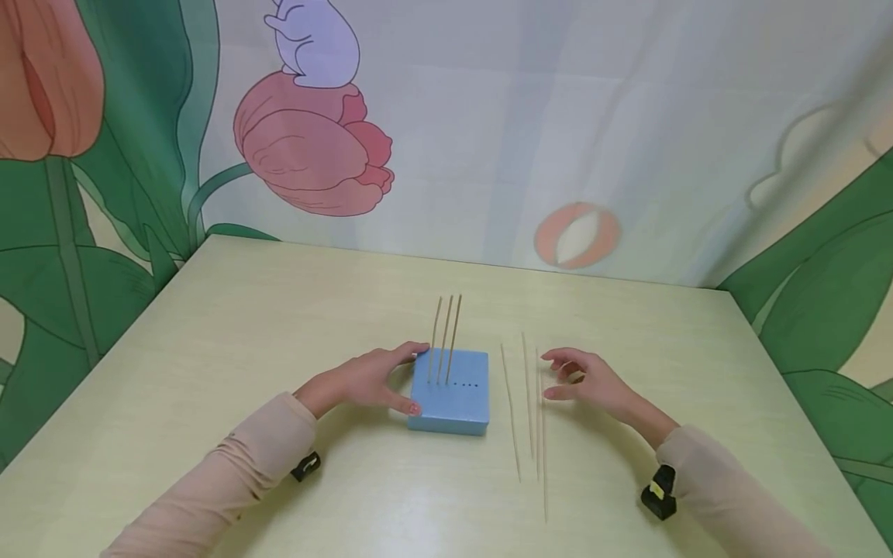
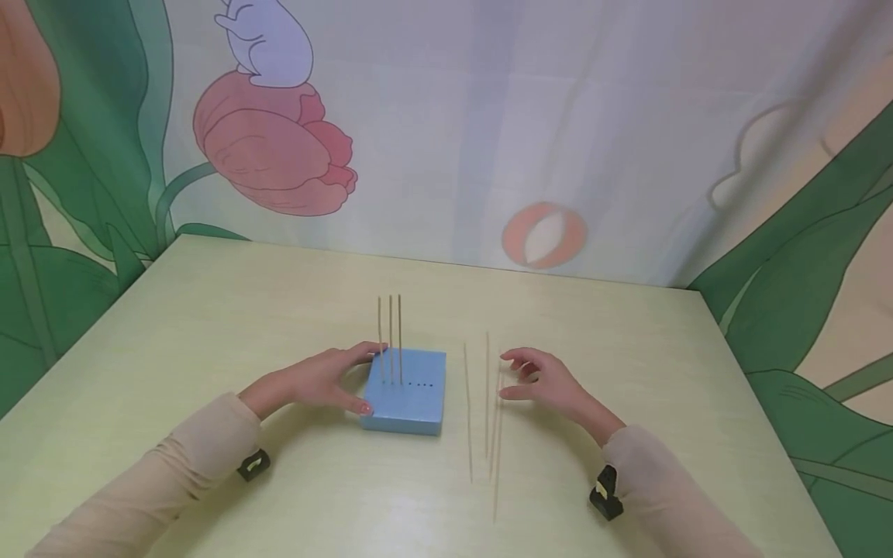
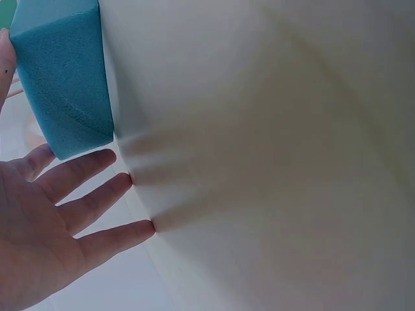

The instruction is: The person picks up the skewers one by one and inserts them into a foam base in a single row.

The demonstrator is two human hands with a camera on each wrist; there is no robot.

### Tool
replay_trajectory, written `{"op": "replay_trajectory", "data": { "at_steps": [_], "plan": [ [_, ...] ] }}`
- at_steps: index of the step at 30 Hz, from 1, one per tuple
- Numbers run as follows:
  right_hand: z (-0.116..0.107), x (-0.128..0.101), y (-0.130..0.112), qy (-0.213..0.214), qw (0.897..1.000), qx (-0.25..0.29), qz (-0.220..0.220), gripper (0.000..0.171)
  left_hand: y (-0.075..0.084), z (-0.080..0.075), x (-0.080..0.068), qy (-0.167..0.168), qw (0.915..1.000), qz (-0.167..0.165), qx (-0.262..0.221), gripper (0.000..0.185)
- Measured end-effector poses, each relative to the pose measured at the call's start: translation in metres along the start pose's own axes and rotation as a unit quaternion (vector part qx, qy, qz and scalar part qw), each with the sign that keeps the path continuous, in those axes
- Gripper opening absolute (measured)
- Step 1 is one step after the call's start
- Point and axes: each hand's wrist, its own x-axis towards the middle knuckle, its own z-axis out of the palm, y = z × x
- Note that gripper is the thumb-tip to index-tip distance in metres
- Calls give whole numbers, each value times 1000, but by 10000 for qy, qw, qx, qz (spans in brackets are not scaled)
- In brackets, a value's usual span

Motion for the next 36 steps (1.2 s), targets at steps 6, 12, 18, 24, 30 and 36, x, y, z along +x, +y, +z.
{"op": "replay_trajectory", "data": {
  "at_steps": [6, 12, 18, 24, 30, 36],
  "plan": [
    [-1, -6, 9, 51, 9959, -896, -92, 65, -3, 0, 1, 2, 10000, 0, 63, 96],
    [10, -6, 16, 15, 9855, -1684, -193, 85, -3, 0, 1, -26, 10000, -9, 29, 96],
    [17, -7, 20, 37, 9783, -2041, -342, 93, -3, 0, 1, -35, 10000, -1, 28, 96],
    [19, -8, 22, 71, 9771, -2095, -376, 87, -2, -1, 1, -13, 10000, -31, 79, 96],
    [18, -8, 16, 147, 9777, -2063, -356, 83, -1, -2, 0, -19, 9999, -34, 96, 96],
    [17, -8, 11, 200, 9799, -1965, -263, 81, 0, -1, 0, -51, 10000, -42, 66, 96]
  ]
}}
